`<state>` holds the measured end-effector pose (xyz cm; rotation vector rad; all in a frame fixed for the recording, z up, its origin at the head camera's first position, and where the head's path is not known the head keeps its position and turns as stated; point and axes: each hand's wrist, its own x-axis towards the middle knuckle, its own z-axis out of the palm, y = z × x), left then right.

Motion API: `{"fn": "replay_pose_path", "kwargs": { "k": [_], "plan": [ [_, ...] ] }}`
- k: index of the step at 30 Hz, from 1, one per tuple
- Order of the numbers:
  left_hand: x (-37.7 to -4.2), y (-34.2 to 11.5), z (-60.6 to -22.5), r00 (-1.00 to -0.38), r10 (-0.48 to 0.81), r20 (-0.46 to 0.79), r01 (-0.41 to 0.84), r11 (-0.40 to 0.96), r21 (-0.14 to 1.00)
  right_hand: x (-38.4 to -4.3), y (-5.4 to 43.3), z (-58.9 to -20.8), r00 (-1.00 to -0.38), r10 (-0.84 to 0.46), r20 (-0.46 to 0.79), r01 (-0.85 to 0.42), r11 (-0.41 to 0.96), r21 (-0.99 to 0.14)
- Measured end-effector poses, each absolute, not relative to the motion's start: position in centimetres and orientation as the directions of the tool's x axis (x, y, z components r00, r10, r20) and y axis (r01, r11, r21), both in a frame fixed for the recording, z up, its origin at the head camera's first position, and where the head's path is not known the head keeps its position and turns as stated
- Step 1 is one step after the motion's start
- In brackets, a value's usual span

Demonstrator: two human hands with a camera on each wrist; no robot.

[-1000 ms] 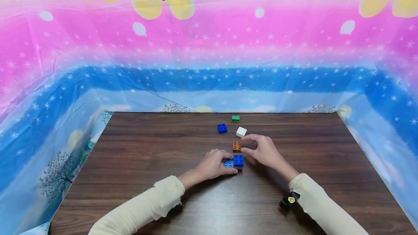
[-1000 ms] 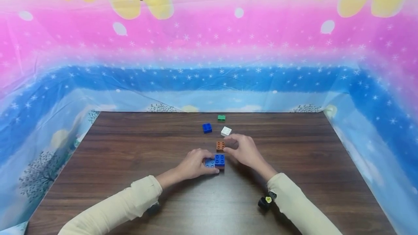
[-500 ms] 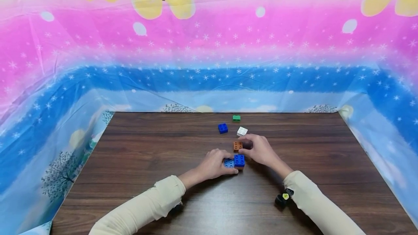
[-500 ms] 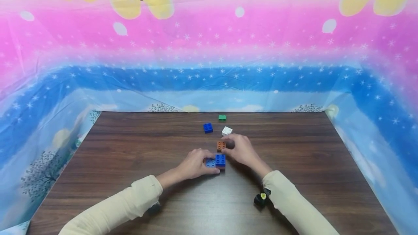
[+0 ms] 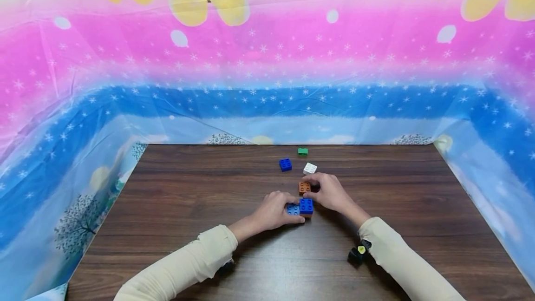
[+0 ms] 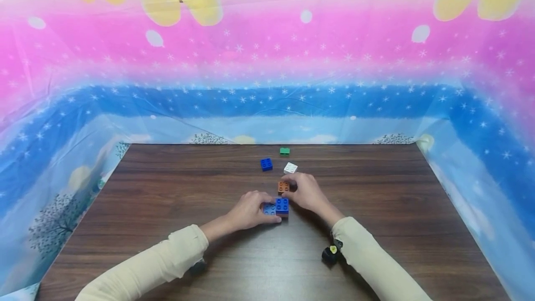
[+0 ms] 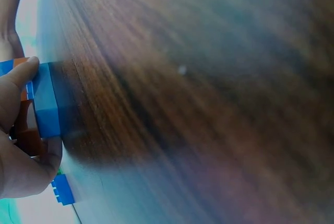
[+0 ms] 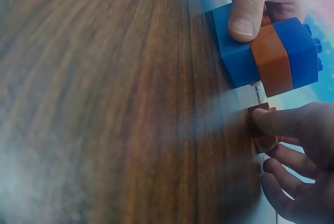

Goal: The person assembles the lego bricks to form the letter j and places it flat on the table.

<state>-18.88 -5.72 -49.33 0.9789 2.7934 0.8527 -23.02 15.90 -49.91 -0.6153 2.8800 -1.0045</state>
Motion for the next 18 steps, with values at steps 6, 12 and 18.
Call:
{"fn": "replay_pose_path", "kwargs": {
  "k": [6, 12, 18],
  "plan": [
    [-18.86, -5.67, -49.3, -0.799, 0.59, 0.113, 0.552, 0.647, 0.526, -22.93, 16.1, -50.01, -0.92, -0.379, 0.104, -0.366, 0.73, -0.577],
    [-18.86, -5.67, -49.3, -0.801, 0.588, 0.111, 0.548, 0.647, 0.53, -22.74, 16.45, -49.87, -0.927, -0.36, 0.102, -0.35, 0.74, -0.575],
    [-18.81, -5.71, -49.34, -0.801, 0.586, 0.12, 0.553, 0.647, 0.525, -22.54, 16.8, -49.54, -0.939, -0.332, 0.091, -0.319, 0.742, -0.59]
  ]
}}
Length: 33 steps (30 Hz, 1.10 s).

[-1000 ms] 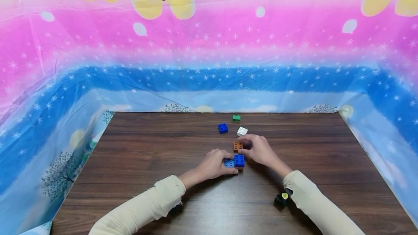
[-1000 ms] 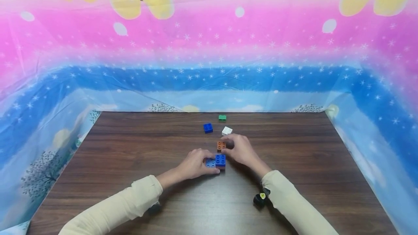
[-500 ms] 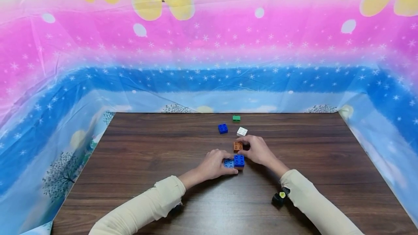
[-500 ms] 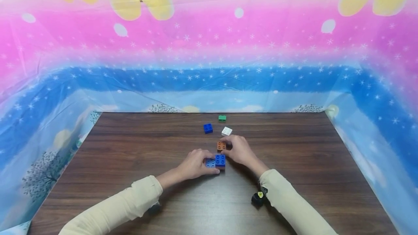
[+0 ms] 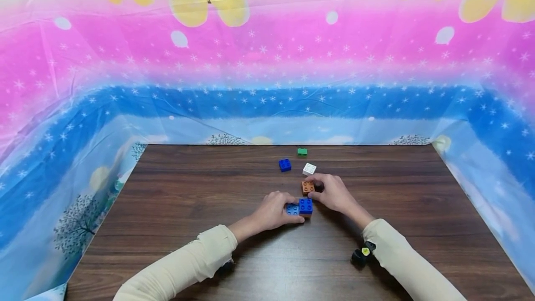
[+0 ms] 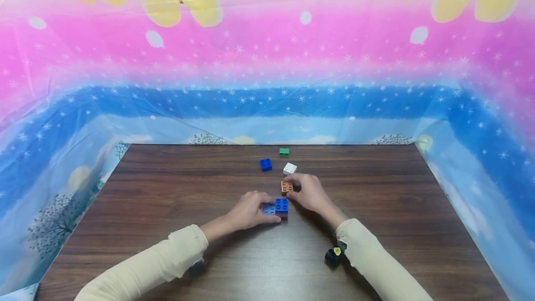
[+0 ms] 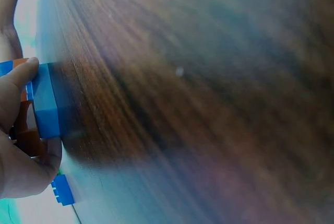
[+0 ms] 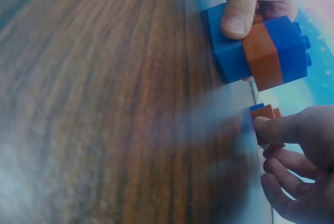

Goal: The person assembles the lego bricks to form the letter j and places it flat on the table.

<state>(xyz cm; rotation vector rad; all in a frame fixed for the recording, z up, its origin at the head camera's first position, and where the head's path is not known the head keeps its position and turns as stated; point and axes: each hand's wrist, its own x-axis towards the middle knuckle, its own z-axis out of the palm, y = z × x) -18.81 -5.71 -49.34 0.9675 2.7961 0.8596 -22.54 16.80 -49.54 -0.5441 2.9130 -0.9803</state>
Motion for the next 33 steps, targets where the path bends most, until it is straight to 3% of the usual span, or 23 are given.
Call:
{"fn": "replay_pose_path", "kwargs": {
  "k": [17, 33],
  "plan": [
    [-18.8, -5.7, -49.3, -0.789, 0.6, 0.133, 0.571, 0.635, 0.52, -20.6, 17.3, -46.7, -0.942, -0.313, 0.119, -0.313, 0.699, -0.643],
    [-18.8, -5.8, -49.3, -0.784, 0.604, 0.143, 0.58, 0.63, 0.517, -18.0, 17.0, -44.8, -0.915, -0.36, 0.181, -0.387, 0.662, -0.642]
  ]
}}
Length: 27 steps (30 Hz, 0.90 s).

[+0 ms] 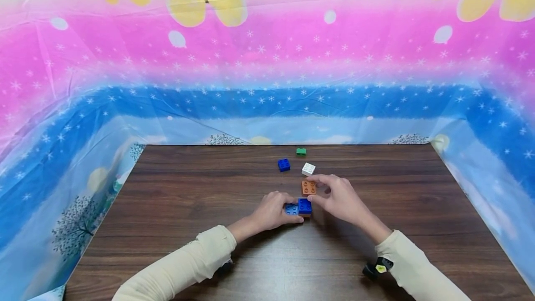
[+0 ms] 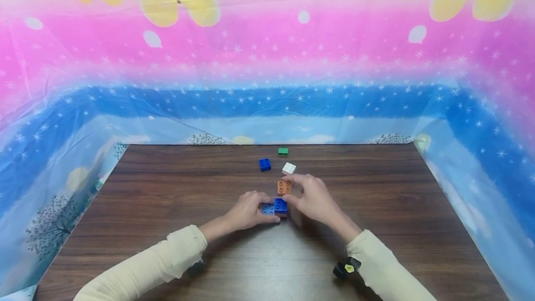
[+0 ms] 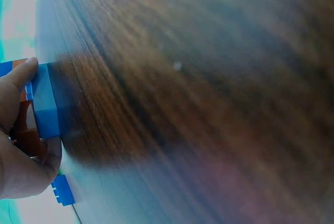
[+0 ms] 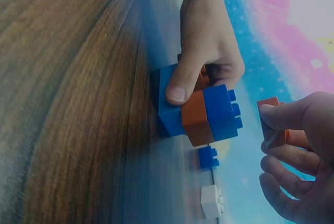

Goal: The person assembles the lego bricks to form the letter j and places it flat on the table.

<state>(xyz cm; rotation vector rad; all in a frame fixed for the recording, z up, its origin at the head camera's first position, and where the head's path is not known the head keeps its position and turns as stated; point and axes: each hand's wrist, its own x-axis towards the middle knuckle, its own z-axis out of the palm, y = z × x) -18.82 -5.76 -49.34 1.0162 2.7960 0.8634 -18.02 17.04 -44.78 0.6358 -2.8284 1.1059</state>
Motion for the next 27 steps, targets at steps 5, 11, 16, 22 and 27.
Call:
{"fn": "replay_pose_path", "kwargs": {
  "k": [5, 11, 16, 22, 27],
  "plan": [
    [-18.9, -5.8, -49.4, -0.787, 0.6, 0.141, 0.573, 0.628, 0.527, -17.4, 16.9, -44.7, -0.907, -0.38, 0.18, -0.403, 0.663, -0.631],
    [-19.0, -5.7, -49.4, -0.788, 0.599, 0.139, 0.57, 0.626, 0.533, -16.9, 16.6, -44.5, -0.887, -0.411, 0.211, -0.448, 0.652, -0.612],
    [-18.9, -5.7, -49.4, -0.784, 0.605, 0.144, 0.577, 0.622, 0.529, -16.6, 16.5, -44.6, -0.876, -0.427, 0.225, -0.469, 0.645, -0.604],
    [-18.9, -5.6, -49.3, -0.785, 0.606, 0.131, 0.57, 0.624, 0.534, -16.5, 16.4, -45.1, -0.879, -0.424, 0.219, -0.464, 0.652, -0.6],
    [-18.8, -5.6, -49.3, -0.786, 0.604, 0.128, 0.568, 0.625, 0.536, -16.5, 16.4, -45.6, -0.885, -0.42, 0.203, -0.451, 0.658, -0.604]
  ]
}}
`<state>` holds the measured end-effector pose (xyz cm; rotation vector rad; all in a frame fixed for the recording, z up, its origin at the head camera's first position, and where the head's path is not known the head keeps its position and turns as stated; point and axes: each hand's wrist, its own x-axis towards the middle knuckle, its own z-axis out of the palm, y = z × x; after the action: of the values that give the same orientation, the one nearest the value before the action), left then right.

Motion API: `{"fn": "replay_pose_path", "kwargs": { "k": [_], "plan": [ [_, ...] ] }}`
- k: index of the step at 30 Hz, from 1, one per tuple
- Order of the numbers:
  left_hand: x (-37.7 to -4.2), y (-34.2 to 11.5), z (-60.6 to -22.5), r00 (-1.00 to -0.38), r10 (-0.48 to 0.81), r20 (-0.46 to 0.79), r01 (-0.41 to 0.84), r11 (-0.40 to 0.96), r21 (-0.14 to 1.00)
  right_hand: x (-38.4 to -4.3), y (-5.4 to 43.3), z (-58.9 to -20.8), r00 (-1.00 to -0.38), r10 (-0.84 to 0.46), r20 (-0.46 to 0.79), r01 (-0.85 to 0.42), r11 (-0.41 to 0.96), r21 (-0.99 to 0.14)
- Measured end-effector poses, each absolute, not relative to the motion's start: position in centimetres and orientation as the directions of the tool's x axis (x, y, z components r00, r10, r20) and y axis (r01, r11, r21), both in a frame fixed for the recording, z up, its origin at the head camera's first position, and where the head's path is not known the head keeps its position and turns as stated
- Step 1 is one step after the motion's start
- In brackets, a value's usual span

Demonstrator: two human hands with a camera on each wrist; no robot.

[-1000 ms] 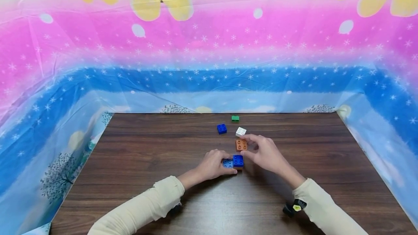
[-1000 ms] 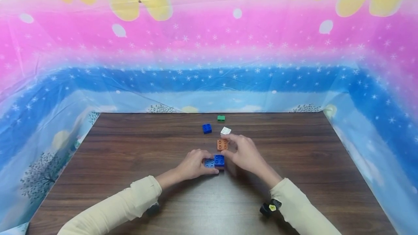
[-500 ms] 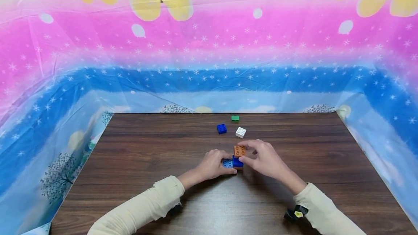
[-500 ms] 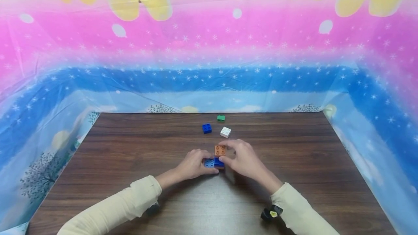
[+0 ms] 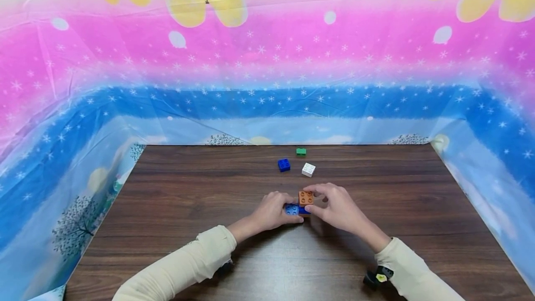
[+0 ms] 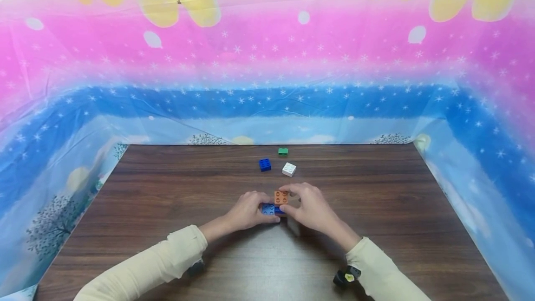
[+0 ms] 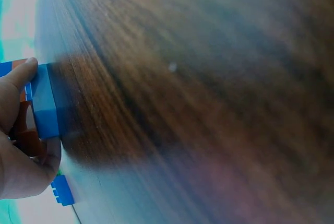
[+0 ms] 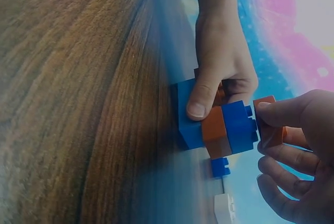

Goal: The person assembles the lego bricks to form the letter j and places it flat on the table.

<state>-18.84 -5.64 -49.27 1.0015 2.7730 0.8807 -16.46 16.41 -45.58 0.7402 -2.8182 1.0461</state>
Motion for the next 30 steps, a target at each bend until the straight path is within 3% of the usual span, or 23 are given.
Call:
{"fn": "replay_pose_path", "kwargs": {
  "k": [30],
  "plan": [
    [-18.9, -5.68, -49.4, -0.786, 0.602, 0.14, 0.572, 0.624, 0.533, -16.26, 16.48, -45.76, -0.889, -0.428, 0.163, -0.432, 0.668, -0.606]
  ]
}}
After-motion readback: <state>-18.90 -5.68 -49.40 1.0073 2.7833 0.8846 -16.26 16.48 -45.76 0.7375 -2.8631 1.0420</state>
